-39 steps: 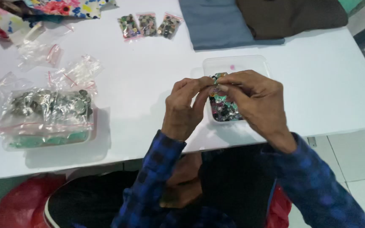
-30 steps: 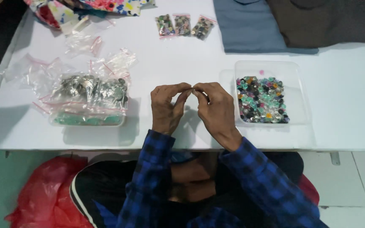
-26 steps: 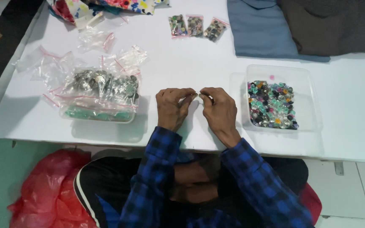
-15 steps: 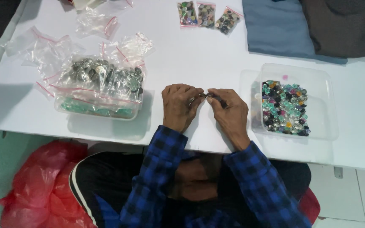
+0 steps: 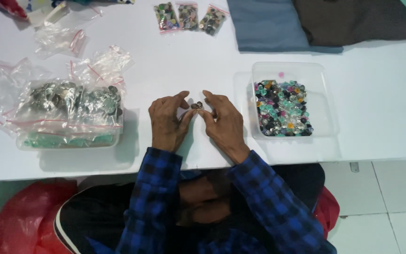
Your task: The person sorts colorful buttons from a clear plastic container into small ziplock bags. They pick up buttons with both hands, place them into a bag, and then seal the bag before repeating the process with more buttons.
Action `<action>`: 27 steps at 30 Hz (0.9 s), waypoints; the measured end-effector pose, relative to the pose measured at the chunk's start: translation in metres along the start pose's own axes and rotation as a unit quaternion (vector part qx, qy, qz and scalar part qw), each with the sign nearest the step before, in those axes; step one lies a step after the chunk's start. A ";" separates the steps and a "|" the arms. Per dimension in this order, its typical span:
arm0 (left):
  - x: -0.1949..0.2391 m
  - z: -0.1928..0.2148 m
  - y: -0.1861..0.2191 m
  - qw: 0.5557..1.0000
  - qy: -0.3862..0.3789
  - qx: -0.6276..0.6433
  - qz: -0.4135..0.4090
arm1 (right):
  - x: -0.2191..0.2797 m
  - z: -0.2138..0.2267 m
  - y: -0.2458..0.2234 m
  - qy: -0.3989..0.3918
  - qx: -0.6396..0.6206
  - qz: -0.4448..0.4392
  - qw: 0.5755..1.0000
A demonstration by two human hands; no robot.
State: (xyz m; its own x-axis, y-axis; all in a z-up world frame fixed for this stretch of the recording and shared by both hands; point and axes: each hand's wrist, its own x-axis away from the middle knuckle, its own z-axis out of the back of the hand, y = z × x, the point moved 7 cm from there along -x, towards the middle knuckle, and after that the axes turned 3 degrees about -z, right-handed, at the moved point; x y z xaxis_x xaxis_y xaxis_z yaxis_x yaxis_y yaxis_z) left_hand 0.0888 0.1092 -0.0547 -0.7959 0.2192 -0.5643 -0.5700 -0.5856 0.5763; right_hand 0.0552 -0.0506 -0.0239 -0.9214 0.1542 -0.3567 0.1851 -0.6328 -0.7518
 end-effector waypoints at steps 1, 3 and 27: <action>0.001 -0.001 -0.001 1.000 -0.003 0.003 -0.006 | 0.003 0.001 0.000 0.007 0.001 -0.002 1.000; 0.001 -0.003 -0.004 1.000 0.010 0.025 -0.004 | 0.007 0.001 -0.007 0.014 0.046 0.059 0.997; 0.000 -0.057 0.196 0.945 -0.068 -0.008 -0.320 | -0.023 0.135 0.038 -0.459 0.258 0.111 0.843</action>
State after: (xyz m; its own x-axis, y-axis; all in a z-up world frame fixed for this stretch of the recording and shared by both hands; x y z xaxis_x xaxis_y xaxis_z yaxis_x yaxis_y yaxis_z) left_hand -0.0116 -0.0506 0.0243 -0.3089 0.6294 -0.7131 -0.9411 -0.3104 0.1337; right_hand 0.0373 -0.1803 0.0302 -0.8033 -0.5136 0.3017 0.4323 -0.8511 -0.2980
